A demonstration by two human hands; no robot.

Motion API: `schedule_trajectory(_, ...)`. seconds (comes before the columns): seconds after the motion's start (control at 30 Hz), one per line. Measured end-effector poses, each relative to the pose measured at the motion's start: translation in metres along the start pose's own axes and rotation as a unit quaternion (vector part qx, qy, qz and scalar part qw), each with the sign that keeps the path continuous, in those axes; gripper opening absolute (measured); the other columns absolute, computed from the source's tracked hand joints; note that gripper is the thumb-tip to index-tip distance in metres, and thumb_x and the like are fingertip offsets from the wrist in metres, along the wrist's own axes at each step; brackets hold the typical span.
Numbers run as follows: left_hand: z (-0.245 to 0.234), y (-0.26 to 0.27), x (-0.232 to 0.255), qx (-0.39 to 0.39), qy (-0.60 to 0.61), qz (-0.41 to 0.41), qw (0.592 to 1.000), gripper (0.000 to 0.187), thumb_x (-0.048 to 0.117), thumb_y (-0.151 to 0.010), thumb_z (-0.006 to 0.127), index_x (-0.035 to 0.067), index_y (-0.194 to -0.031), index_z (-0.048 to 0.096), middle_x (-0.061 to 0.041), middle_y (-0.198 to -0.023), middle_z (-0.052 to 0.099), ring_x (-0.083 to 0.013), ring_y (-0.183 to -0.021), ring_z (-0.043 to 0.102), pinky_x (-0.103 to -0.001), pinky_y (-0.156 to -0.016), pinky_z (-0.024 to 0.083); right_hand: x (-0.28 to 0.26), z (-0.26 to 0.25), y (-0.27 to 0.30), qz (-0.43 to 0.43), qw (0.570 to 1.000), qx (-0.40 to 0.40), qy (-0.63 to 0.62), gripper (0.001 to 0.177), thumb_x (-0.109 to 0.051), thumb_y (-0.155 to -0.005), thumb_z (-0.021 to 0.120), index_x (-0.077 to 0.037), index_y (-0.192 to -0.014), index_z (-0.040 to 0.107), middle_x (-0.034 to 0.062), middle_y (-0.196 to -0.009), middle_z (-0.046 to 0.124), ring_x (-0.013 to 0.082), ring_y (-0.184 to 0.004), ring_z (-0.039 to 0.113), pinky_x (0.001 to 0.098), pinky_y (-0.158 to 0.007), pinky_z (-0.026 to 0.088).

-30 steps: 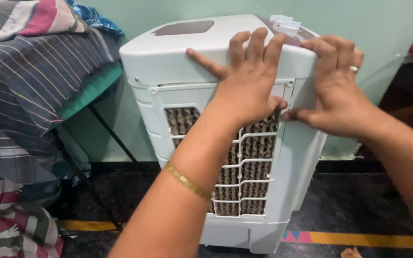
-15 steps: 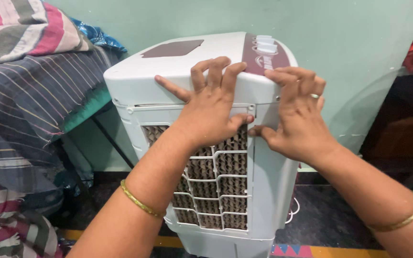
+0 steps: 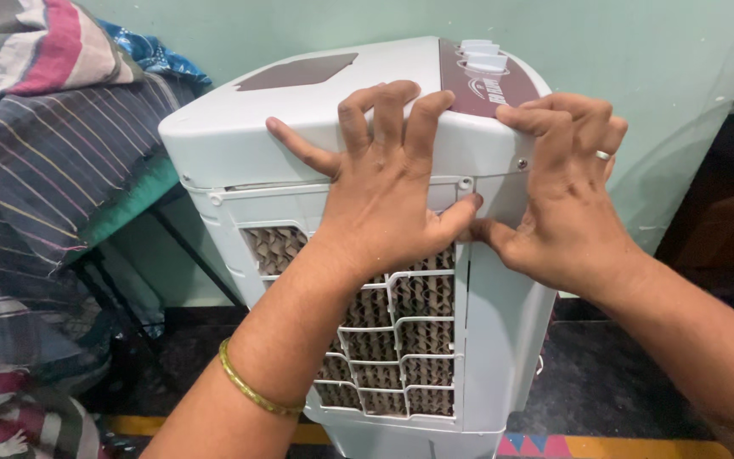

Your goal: The person assembles a portable air cooler by aligning and securing the front panel with screws. They use a screwdriver to tighten multiple screws along the top edge of the unit, ensuring the panel is firmly attached.

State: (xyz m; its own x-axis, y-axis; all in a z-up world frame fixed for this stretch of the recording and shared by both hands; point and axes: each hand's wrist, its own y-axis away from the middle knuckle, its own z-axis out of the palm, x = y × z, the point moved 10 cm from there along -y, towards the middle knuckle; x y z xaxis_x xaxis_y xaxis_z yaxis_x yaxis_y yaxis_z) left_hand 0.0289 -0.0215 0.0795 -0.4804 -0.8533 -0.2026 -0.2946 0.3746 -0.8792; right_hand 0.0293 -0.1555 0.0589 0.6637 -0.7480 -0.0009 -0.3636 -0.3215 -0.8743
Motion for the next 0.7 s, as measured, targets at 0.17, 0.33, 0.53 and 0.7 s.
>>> schedule_trajectory(0.17,0.007,-0.004,-0.002,-0.037,0.017,-0.042,0.998,0.094,0.060,-0.057,0.080,0.025,-0.135,0.042,-0.002,-0.135,0.038,-0.0331,-0.136,0.026,-0.094,-0.093,-0.016,0.001,0.000,-0.006,-0.043,0.997,-0.056,-0.027,0.108,-0.028,-0.067,0.092,-0.012,-0.152,0.027,0.0231,-0.142,0.027,0.0408,-0.131,0.025,0.0589,-0.112,0.023)
schedule_trajectory(0.33,-0.002,-0.007,-0.002,-0.047,0.027,-0.074,0.996,0.093,0.057,-0.052,0.081,0.026,-0.131,0.044,-0.002,-0.130,0.038,-0.0354,-0.132,0.028,-0.093,-0.094,-0.014,0.006,0.004,-0.002,-0.012,0.998,-0.056,-0.029,0.107,-0.027,-0.062,0.094,-0.020,-0.148,0.031,0.0183,-0.142,0.030,0.0391,-0.127,0.027,0.0589,-0.106,0.025)
schedule_trajectory(0.53,0.004,-0.013,0.001,-0.067,0.022,-0.096,0.993,0.094,0.055,-0.051,0.081,0.021,-0.129,0.043,-0.004,-0.128,0.039,-0.0355,-0.130,0.030,-0.094,-0.094,-0.014,0.013,0.002,-0.002,0.028,0.998,-0.035,-0.037,0.105,-0.031,-0.060,0.097,-0.022,-0.144,0.035,0.0167,-0.139,0.031,0.0360,-0.123,0.028,0.0553,-0.101,0.026)
schedule_trajectory(0.7,-0.004,-0.004,0.003,-0.038,0.042,0.004,0.998,0.099,0.056,-0.068,0.087,0.017,-0.145,0.038,-0.008,-0.139,0.037,-0.0331,-0.140,0.028,-0.088,-0.105,-0.007,0.015,0.004,0.000,0.041,0.998,-0.035,-0.030,0.105,-0.027,-0.060,0.095,-0.022,-0.146,0.035,0.0164,-0.138,0.031,0.0353,-0.124,0.027,0.0539,-0.099,0.025)
